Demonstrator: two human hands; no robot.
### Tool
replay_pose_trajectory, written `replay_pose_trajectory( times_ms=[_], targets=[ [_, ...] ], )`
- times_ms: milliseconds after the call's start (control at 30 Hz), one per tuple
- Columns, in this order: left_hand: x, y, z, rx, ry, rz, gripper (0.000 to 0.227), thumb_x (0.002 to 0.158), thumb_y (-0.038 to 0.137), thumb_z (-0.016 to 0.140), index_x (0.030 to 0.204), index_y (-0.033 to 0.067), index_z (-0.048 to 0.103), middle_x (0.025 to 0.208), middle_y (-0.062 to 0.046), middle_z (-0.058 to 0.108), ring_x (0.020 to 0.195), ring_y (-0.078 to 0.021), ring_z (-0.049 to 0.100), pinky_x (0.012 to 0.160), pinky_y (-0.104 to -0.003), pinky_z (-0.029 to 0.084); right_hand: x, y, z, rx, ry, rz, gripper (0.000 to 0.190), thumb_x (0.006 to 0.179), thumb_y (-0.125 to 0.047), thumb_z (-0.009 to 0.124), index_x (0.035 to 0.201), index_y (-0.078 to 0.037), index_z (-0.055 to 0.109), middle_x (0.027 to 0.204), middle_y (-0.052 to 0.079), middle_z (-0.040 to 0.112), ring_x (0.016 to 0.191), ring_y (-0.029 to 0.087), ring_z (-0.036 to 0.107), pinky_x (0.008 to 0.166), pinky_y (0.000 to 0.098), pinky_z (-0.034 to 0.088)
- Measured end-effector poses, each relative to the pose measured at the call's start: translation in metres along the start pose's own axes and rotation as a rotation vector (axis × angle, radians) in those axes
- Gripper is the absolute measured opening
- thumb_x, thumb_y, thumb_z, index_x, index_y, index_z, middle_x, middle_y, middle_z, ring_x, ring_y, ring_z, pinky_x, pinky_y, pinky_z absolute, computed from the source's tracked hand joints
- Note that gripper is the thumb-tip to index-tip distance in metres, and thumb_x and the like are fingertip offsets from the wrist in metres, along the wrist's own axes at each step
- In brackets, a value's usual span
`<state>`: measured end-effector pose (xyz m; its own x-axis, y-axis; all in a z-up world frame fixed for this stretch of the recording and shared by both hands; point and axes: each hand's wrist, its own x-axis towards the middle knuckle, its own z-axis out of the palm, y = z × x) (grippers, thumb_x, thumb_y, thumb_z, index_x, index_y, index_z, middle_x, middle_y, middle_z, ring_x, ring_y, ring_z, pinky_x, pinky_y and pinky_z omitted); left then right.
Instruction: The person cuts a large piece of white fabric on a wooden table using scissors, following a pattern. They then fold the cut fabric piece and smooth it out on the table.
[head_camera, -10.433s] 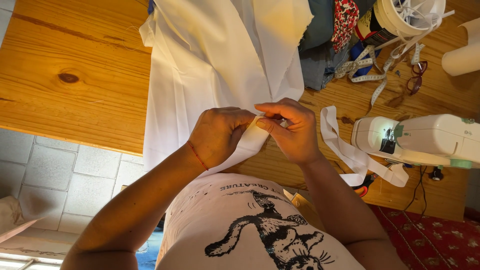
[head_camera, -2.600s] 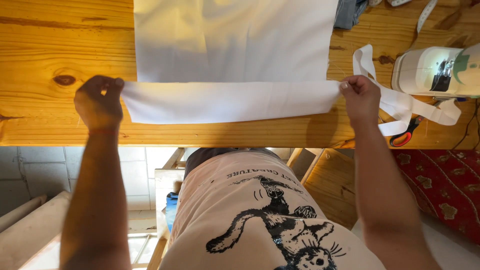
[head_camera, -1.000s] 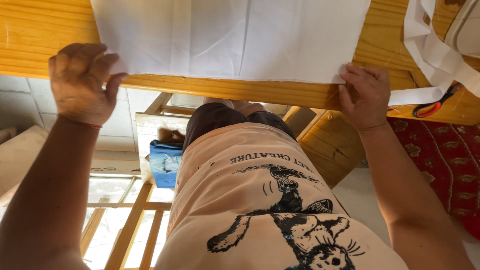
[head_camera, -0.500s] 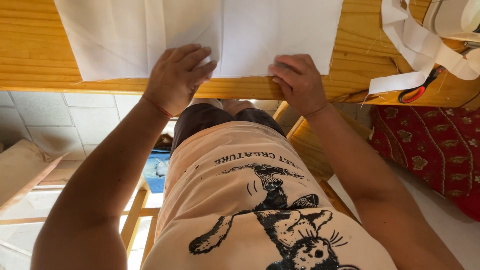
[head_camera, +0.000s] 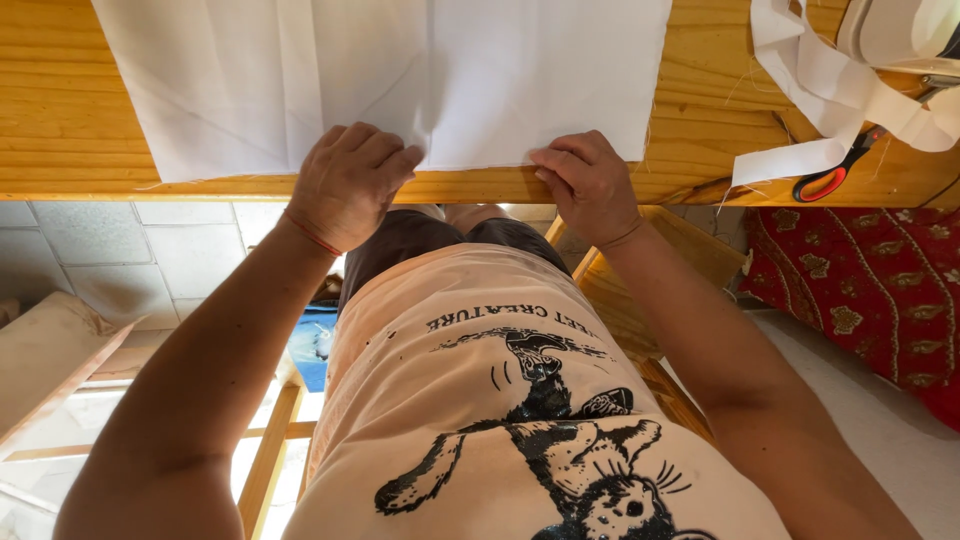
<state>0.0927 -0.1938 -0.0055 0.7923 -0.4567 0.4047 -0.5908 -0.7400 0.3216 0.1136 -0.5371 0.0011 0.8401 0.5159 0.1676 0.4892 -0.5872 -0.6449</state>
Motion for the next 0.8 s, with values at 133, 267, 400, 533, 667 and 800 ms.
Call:
replay_pose_trajectory(
  times_ms=[133, 267, 400, 533, 667, 800],
  targets=[
    [0.016, 0.015, 0.016, -0.076, -0.004, -0.012, 0.011, 0.100, 0.026, 0.070, 0.107, 0.0180, 0.073, 0.094, -0.001, 0.061, 0.092, -0.0242, 0.063, 0.079, -0.036, 0.053, 0.006, -0.012, 0.001, 0.073, 0.005, 0.044, 0.011, 0.097, -0.001, 0.074, 0.105, -0.007, 0.080, 0.097, 0.013, 0.069, 0.089, 0.034, 0.066, 0.079, 0.0432, 0.062],
    [0.016, 0.022, 0.027, -0.041, -0.012, -0.021, 0.011, 0.100, 0.021, 0.072, 0.089, 0.0183, 0.070, 0.086, 0.001, 0.059, 0.088, -0.0216, 0.062, 0.077, -0.033, 0.052, 0.003, -0.012, -0.005, 0.052, -0.035, 0.056, 0.010, 0.090, 0.001, 0.080, 0.095, -0.008, 0.079, 0.092, 0.012, 0.068, 0.086, 0.032, 0.068, 0.077, 0.0430, 0.062],
    [0.024, 0.031, 0.034, -0.055, -0.037, -0.049, 0.010, 0.094, 0.024, 0.076, 0.089, 0.0174, 0.070, 0.087, 0.001, 0.062, 0.092, -0.0212, 0.063, 0.079, -0.034, 0.052, -0.002, 0.005, -0.022, 0.028, 0.068, 0.181, 0.015, 0.090, 0.002, 0.082, 0.100, -0.007, 0.077, 0.096, 0.011, 0.065, 0.088, 0.035, 0.067, 0.076, 0.0449, 0.061],
    [0.046, 0.052, 0.057, -0.115, -0.067, -0.011, 0.006, 0.096, 0.023, 0.072, 0.096, 0.0182, 0.068, 0.092, 0.000, 0.062, 0.095, -0.0218, 0.061, 0.081, -0.034, 0.051, -0.008, 0.018, -0.041, 0.019, 0.100, 0.246, 0.015, 0.091, 0.002, 0.081, 0.102, -0.006, 0.076, 0.096, 0.011, 0.064, 0.088, 0.034, 0.068, 0.076, 0.0420, 0.061],
    [0.067, 0.065, 0.044, -0.101, -0.111, 0.043, 0.004, 0.096, 0.016, 0.076, 0.095, 0.0147, 0.072, 0.092, -0.002, 0.063, 0.095, -0.0202, 0.062, 0.081, -0.034, 0.052, -0.007, 0.010, -0.049, 0.019, -0.028, 0.288, 0.017, 0.091, 0.005, 0.083, 0.105, -0.003, 0.075, 0.099, 0.018, 0.063, 0.095, 0.039, 0.067, 0.083, 0.0459, 0.060],
    [0.074, 0.067, 0.031, -0.041, -0.100, 0.101, 0.011, 0.094, 0.016, 0.076, 0.087, 0.0127, 0.068, 0.085, -0.003, 0.058, 0.089, -0.0223, 0.060, 0.076, -0.035, 0.050, -0.010, 0.015, -0.043, 0.002, -0.050, 0.230, 0.015, 0.090, 0.000, 0.084, 0.102, -0.004, 0.076, 0.098, 0.016, 0.064, 0.097, 0.037, 0.066, 0.084, 0.0466, 0.060]
  ],
)
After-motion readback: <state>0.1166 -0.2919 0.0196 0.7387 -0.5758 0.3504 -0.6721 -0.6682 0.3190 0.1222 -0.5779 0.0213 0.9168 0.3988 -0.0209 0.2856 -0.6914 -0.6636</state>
